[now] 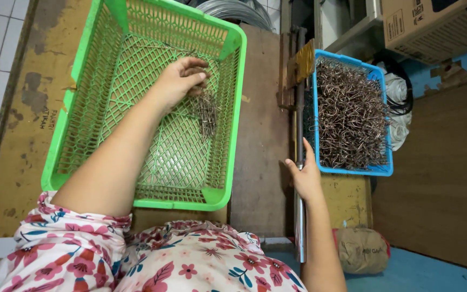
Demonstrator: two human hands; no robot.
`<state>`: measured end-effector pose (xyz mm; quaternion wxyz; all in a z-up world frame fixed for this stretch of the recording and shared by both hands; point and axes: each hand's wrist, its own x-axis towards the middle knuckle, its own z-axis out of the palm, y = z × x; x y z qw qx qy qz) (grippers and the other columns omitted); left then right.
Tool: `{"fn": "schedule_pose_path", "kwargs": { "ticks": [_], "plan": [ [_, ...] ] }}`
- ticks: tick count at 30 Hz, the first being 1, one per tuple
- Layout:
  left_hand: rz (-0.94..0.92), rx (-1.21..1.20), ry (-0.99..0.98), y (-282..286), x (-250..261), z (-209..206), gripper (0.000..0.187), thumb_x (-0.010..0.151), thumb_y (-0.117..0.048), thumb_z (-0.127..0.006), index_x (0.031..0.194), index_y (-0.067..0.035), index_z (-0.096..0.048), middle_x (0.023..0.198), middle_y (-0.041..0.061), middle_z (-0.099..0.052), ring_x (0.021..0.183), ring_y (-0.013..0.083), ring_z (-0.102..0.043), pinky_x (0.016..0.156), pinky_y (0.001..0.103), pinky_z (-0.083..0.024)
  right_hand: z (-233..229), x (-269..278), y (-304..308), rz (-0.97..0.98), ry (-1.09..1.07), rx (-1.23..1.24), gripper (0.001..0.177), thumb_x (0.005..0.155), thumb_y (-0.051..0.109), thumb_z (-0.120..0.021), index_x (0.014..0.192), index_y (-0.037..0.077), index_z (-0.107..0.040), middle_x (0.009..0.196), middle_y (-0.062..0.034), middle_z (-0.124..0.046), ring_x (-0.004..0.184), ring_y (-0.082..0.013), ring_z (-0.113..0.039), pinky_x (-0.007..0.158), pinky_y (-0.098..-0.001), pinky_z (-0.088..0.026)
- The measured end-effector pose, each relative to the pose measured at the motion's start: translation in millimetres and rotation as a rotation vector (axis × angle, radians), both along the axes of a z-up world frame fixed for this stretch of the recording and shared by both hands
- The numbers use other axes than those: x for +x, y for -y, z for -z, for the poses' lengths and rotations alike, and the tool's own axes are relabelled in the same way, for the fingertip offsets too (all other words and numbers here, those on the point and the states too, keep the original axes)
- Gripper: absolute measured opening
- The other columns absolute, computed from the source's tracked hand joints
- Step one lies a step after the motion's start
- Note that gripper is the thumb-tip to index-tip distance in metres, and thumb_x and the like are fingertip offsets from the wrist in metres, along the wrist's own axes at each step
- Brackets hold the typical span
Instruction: The person repeatedly picks small wire pieces from a green basket, places them into a manual bending tool, and presses a lever to bend them. The bent pieces are then dropped into a blue basket. The process is repeated continuously throughout the clip.
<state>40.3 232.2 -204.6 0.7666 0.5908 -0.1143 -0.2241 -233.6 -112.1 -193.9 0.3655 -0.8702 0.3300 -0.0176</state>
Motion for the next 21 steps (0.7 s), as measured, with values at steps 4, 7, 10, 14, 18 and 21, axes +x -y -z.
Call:
{"fn": "schedule_pose_path", "kwargs": {
  "ticks": [4, 7, 10, 14, 18, 21],
  "plan": [
    [0.003, 0.484, 0.345, 2, 18, 39, 0.037, 0.102, -0.012, -0.075, 0.138, -0.014, -0.07, 0.115, 0.005, -0.077, 0.088, 0.0166, -0.079, 0.066, 0.027, -0.066, 7, -1, 4, -0.004, -0.015, 0.01, 0.081, 0.098, 0.018, -0.079, 0.168, 0.036, -0.043, 0.094, -0.0179, -0.071, 0.064, -0.029, -0.071, 0.057, -0.038, -0.062],
    [0.207, 0.931, 0.512, -2, 2, 20, 0.045, 0.112, -0.042, -0.06, 0.143, -0.011, -0.07, 0.137, 0.024, -0.067, 0.125, 0.044, -0.07, 0.103, 0.055, -0.058, 7, -4, 5, -0.01, -0.021, 0.018, 0.08, 0.098, 0.019, -0.079, 0.168, 0.037, -0.043, 0.092, -0.0155, -0.07, 0.064, -0.0265, -0.069, 0.054, -0.0374, -0.061],
    [0.348, 0.929, 0.388, -7, -15, -10, 0.06, 0.113, -0.05, -0.056, 0.155, -0.008, -0.058, 0.143, 0.032, -0.06, 0.132, 0.047, -0.065, 0.109, 0.062, -0.053, 5, -3, 3, -0.009, -0.02, 0.019, 0.081, 0.098, 0.019, -0.078, 0.169, 0.037, -0.042, 0.092, -0.015, -0.07, 0.065, -0.0249, -0.068, 0.054, -0.0386, -0.059],
    [0.35, 1.034, 0.61, -3, -8, 21, 0.06, 0.092, -0.041, -0.084, 0.145, -0.018, -0.069, 0.128, 0.025, -0.07, 0.124, 0.0475, -0.071, 0.107, 0.057, -0.055, 5, -3, 1, 0.008, 0.005, 0.045, 0.08, 0.098, 0.016, -0.078, 0.167, 0.036, -0.044, 0.092, -0.0176, -0.071, 0.06, -0.0282, -0.071, 0.052, -0.0365, -0.062],
    [0.224, 1.007, 0.679, -6, -9, 6, 0.027, 0.097, -0.039, -0.079, 0.121, -0.025, -0.08, 0.112, 0.012, -0.08, 0.116, 0.0368, -0.075, 0.102, 0.054, -0.056, 3, -1, 0, 0.016, 0.009, 0.048, 0.08, 0.097, 0.016, -0.079, 0.167, 0.035, -0.045, 0.11, -0.0228, -0.073, 0.074, -0.0284, -0.071, 0.056, -0.0394, -0.063],
    [0.216, 0.986, 0.657, -2, -13, -2, 0.026, 0.1, -0.039, -0.075, 0.122, -0.026, -0.079, 0.116, 0.006, -0.081, 0.119, 0.0314, -0.075, 0.103, 0.052, -0.054, 0, -1, -1, 0.012, -0.005, 0.025, 0.082, 0.097, 0.017, -0.08, 0.169, 0.034, -0.044, 0.113, -0.0256, -0.071, 0.08, -0.0319, -0.072, 0.059, -0.0424, -0.064]
  ]
}}
